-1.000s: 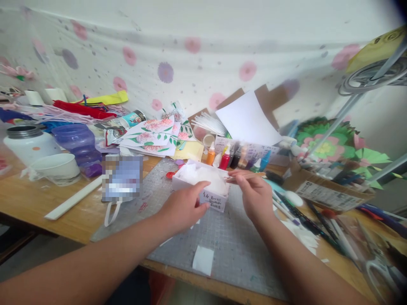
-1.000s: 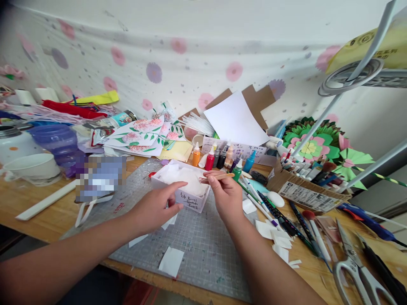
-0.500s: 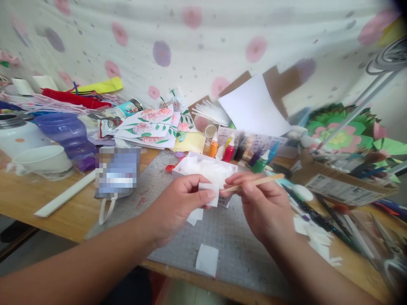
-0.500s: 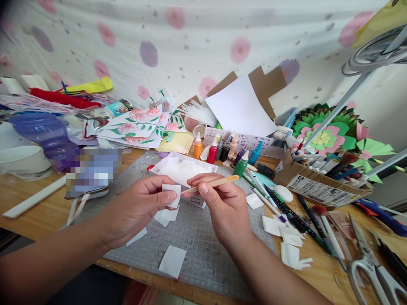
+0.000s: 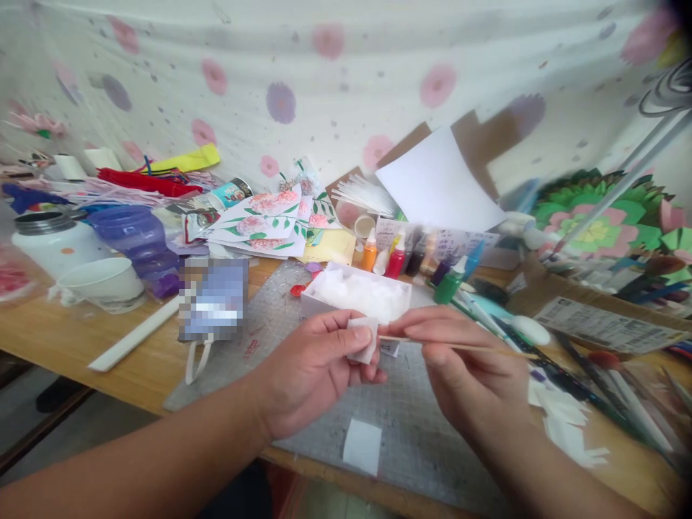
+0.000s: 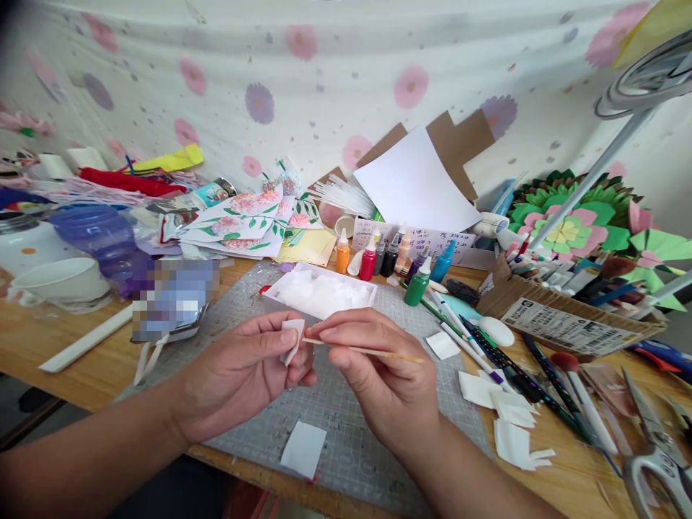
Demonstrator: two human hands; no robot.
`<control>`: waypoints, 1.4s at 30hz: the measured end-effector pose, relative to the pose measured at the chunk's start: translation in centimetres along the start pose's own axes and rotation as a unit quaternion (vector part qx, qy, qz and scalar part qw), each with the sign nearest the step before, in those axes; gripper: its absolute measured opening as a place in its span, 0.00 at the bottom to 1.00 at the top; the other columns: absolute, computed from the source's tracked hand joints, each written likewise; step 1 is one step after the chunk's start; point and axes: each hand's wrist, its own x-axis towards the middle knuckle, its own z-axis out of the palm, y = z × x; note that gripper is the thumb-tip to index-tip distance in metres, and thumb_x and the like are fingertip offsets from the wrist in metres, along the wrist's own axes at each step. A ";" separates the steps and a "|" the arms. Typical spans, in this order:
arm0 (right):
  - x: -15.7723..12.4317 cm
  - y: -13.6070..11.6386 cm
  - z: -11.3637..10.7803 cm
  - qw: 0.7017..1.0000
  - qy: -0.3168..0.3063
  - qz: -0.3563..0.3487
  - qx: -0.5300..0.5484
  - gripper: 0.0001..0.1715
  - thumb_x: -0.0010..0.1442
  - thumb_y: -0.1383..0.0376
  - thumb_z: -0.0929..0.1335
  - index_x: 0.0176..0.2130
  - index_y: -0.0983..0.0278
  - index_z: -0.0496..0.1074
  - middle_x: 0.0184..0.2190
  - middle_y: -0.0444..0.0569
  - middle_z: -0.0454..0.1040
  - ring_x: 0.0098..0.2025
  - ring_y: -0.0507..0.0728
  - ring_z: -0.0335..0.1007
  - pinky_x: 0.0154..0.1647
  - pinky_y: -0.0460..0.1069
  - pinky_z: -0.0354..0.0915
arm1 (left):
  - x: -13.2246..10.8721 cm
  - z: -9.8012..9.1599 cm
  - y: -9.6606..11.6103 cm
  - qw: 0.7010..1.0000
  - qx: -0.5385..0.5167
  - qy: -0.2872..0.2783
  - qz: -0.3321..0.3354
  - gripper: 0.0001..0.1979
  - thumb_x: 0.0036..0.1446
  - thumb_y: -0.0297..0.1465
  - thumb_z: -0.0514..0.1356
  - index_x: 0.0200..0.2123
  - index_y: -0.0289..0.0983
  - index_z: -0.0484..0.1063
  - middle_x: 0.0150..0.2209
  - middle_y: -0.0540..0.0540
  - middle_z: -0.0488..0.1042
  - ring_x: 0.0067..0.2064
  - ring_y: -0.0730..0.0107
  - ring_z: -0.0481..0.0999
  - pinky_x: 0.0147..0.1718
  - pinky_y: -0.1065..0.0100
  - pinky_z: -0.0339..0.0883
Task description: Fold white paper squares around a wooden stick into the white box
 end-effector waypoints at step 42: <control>0.6 -1.1 0.2 0.999 -0.026 -0.006 -0.046 0.12 0.62 0.72 0.68 0.44 0.61 0.79 0.41 0.49 0.79 0.46 0.54 0.76 0.49 0.49 0.72 | 0.3 0.0 -0.7 0.999 0.012 0.024 0.031 0.08 0.56 0.30 0.66 0.30 0.31 0.72 0.28 0.50 0.66 0.30 0.77 0.65 0.36 0.70 0.68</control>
